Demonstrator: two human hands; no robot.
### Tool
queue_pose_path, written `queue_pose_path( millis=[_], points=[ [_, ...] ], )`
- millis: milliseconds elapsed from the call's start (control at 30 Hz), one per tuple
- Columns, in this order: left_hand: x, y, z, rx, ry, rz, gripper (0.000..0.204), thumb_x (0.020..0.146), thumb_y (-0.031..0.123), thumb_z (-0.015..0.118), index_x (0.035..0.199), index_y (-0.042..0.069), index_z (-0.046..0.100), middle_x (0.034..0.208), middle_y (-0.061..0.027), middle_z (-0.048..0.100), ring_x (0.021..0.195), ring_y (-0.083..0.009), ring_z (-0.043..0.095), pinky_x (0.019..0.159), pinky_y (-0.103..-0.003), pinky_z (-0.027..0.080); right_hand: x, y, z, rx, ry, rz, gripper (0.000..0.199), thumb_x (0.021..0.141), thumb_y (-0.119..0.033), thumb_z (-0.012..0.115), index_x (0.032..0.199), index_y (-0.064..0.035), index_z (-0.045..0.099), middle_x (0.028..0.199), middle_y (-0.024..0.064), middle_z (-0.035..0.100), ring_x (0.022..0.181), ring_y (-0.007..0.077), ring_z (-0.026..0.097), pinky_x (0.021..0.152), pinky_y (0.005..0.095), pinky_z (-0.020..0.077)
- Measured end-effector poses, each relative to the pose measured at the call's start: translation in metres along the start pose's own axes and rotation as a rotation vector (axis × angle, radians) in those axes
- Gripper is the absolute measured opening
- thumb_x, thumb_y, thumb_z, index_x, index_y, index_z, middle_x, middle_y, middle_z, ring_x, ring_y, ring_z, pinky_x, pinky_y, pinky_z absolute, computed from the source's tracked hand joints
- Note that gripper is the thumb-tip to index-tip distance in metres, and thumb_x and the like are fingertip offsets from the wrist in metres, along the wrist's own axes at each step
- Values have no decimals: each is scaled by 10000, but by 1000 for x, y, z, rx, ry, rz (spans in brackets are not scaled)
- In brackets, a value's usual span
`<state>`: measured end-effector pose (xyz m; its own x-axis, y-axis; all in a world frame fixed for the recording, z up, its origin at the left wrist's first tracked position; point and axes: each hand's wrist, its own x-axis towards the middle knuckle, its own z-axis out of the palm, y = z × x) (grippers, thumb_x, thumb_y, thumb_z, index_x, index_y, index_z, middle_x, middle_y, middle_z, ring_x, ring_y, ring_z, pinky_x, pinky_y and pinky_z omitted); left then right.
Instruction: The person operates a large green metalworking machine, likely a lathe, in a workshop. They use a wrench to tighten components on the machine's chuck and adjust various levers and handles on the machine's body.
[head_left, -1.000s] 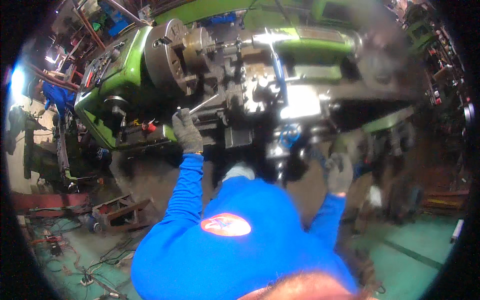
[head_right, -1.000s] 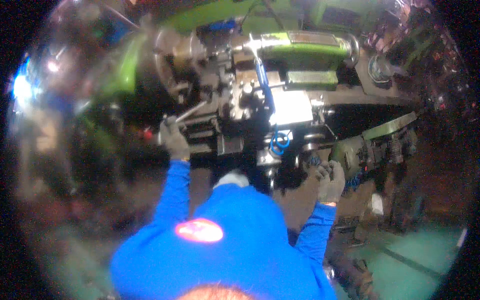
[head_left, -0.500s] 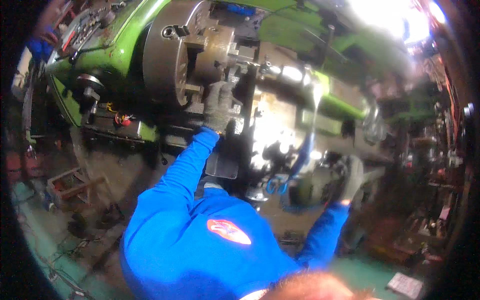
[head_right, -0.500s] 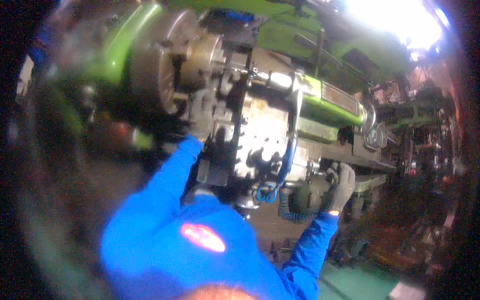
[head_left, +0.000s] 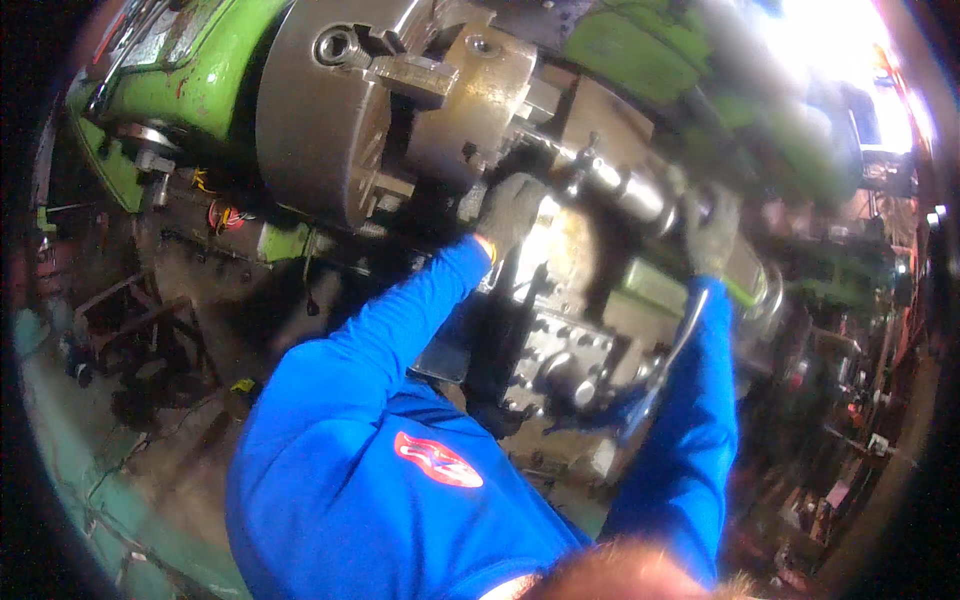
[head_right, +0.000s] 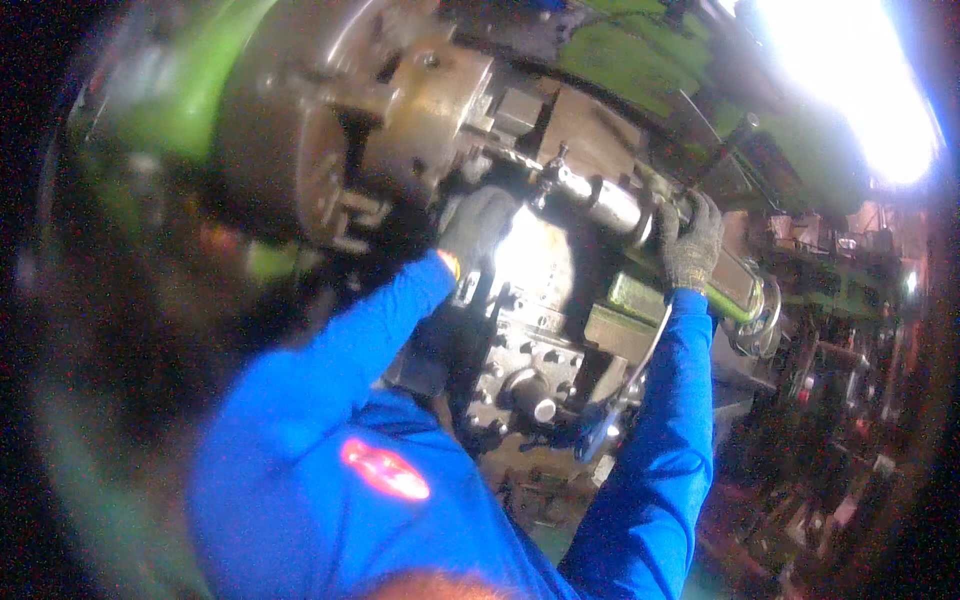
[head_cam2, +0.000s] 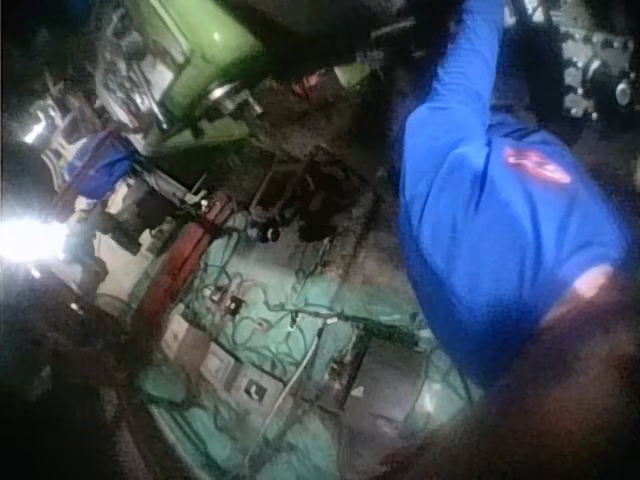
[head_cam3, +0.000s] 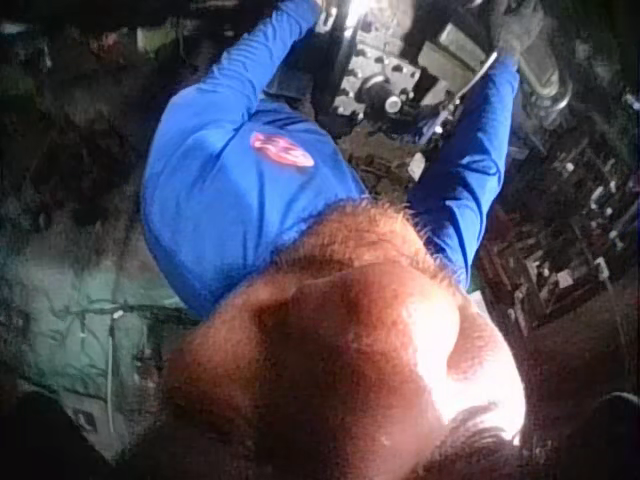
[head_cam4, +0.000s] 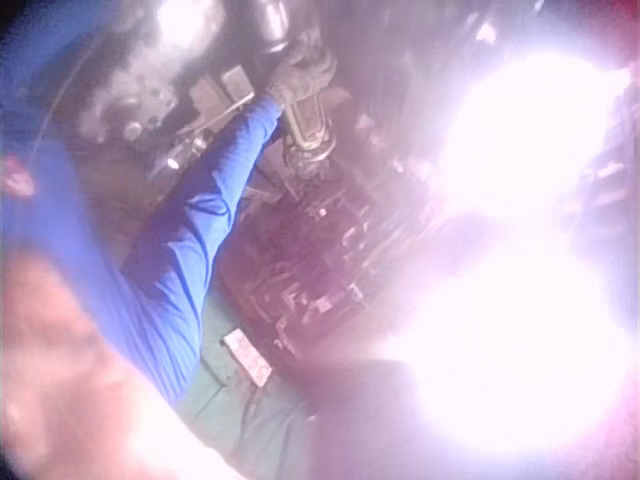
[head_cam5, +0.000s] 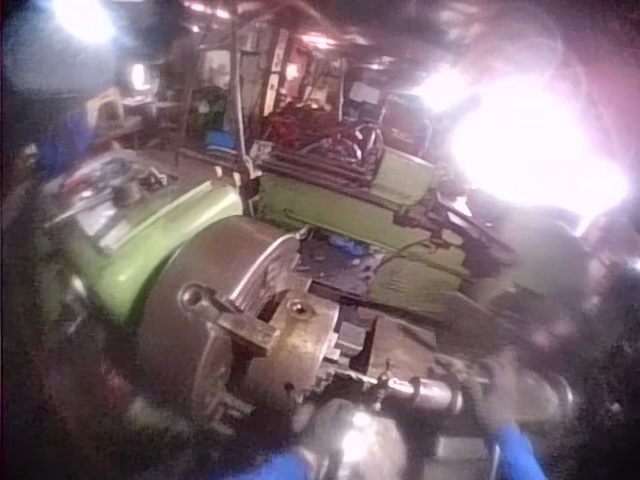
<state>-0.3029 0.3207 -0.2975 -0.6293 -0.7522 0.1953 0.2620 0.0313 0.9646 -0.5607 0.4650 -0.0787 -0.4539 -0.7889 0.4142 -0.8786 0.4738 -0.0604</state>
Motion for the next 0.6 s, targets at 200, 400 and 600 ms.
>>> queue_pose_path(
  millis=[200,400,600],
  points=[
    [37,-43,-17,-24,-251,-389,120,1022,198,539,979,122,620,1003,-88,643,929,-190,671,652,-310,541,6,-22,7,-121,-102,98,515,1004,-486,563,1186,-21,690,1180,236,679,1152,428,607,1030,500,457],
    [58,-13,-2,-939,81,-916,236,1041,122,432,1147,69,636,807,-33,612,530,-72,478,380,-225,334,1,-9,11,-147,-94,71,494,1018,-465,526,1149,-22,700,1162,237,685,1102,431,613,983,521,459],
    [71,33,-10,-801,-111,-874,233,1057,130,396,1128,82,613,790,-54,579,523,-100,476,363,-216,309,5,-8,17,-146,-64,44,483,1014,-474,528,1137,-46,717,1135,220,702,1098,425,616,978,524,458]
  ],
)
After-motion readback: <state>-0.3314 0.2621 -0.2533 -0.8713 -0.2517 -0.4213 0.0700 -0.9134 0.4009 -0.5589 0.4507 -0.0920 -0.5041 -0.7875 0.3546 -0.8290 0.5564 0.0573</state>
